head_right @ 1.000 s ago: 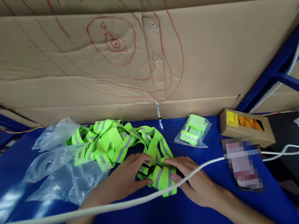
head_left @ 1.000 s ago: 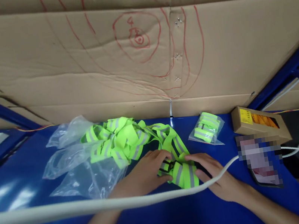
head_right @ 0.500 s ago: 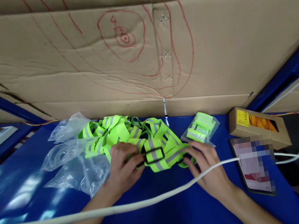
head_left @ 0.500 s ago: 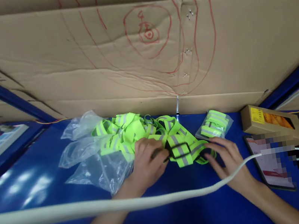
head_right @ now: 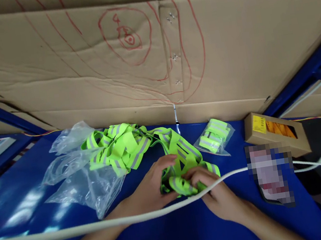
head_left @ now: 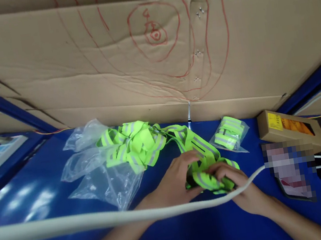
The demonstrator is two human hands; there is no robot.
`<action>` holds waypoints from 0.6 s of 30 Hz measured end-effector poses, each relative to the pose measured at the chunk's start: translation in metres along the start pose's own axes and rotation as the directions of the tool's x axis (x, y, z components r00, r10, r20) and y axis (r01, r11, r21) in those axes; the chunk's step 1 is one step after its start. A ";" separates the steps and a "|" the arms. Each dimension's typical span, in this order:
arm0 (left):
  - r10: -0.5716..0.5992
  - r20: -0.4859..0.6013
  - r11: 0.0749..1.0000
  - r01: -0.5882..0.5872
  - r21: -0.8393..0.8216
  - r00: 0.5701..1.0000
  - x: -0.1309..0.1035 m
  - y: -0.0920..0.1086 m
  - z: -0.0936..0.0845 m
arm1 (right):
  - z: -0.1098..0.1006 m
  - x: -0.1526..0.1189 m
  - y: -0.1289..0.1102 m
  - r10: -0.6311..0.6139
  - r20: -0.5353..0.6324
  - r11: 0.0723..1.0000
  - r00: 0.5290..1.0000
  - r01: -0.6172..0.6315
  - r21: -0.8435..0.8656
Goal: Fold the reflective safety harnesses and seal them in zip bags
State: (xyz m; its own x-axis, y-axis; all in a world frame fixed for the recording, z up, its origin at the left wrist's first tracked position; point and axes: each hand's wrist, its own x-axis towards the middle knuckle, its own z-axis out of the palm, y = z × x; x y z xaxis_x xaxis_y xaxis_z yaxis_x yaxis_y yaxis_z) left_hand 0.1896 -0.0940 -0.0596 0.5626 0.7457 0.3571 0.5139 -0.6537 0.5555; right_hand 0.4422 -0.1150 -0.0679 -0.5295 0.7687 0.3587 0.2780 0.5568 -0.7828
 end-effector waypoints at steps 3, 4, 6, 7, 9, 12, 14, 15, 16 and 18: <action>0.037 0.096 0.992 -0.048 0.115 0.995 0.002 -0.004 -0.006 | -0.002 -0.002 -0.003 -0.042 0.147 0.997 0.988 0.051 -0.059; 0.067 0.085 0.982 -0.080 0.169 0.994 0.003 -0.004 -0.010 | -0.004 -0.003 -0.001 -0.040 0.154 0.991 0.987 0.060 -0.124; 0.131 -0.028 0.943 -0.116 0.312 0.991 0.004 -0.003 -0.019 | -0.007 -0.004 0.002 -0.044 0.126 0.964 0.991 0.075 -0.255; 0.170 -0.101 0.913 -0.118 0.390 0.980 0.004 -0.001 -0.023 | -0.008 -0.005 0.002 -0.038 0.101 0.950 0.994 0.067 -0.304; 0.264 -0.192 0.853 -0.136 0.504 0.945 0.003 0.003 -0.026 | -0.007 -0.006 0.001 0.019 0.065 0.937 0.998 0.005 -0.348; 0.374 -0.204 0.822 -0.222 0.524 0.905 -0.001 0.010 -0.019 | 0.001 -0.008 -0.006 0.099 0.061 0.954 0.993 -0.077 -0.290; 0.412 -0.177 0.817 -0.277 0.506 0.894 -0.002 0.014 -0.012 | 0.007 -0.008 -0.009 0.097 0.054 0.974 0.994 -0.084 -0.209; 0.409 -0.159 0.821 -0.287 0.494 0.898 -0.002 0.016 -0.010 | 0.009 -0.008 -0.009 0.082 0.036 0.982 0.996 -0.074 -0.173; 0.387 -0.125 0.833 -0.288 0.473 0.914 -0.001 0.017 -0.009 | 0.009 -0.007 -0.007 0.062 0.010 0.987 0.998 -0.060 -0.147; 0.290 0.006 0.872 -0.267 0.409 0.957 0.001 0.017 -0.010 | 0.007 -0.006 0.000 0.010 -0.043 0.993 0.999 -0.015 -0.119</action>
State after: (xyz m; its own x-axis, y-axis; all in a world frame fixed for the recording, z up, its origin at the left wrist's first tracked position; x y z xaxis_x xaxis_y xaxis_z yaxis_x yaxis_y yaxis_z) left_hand 0.1920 -0.1032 -0.0421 0.6915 0.5231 0.4982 0.5631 -0.8223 0.0820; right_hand 0.4400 -0.1219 -0.0740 -0.4913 0.7874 0.3723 0.3799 0.5784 -0.7219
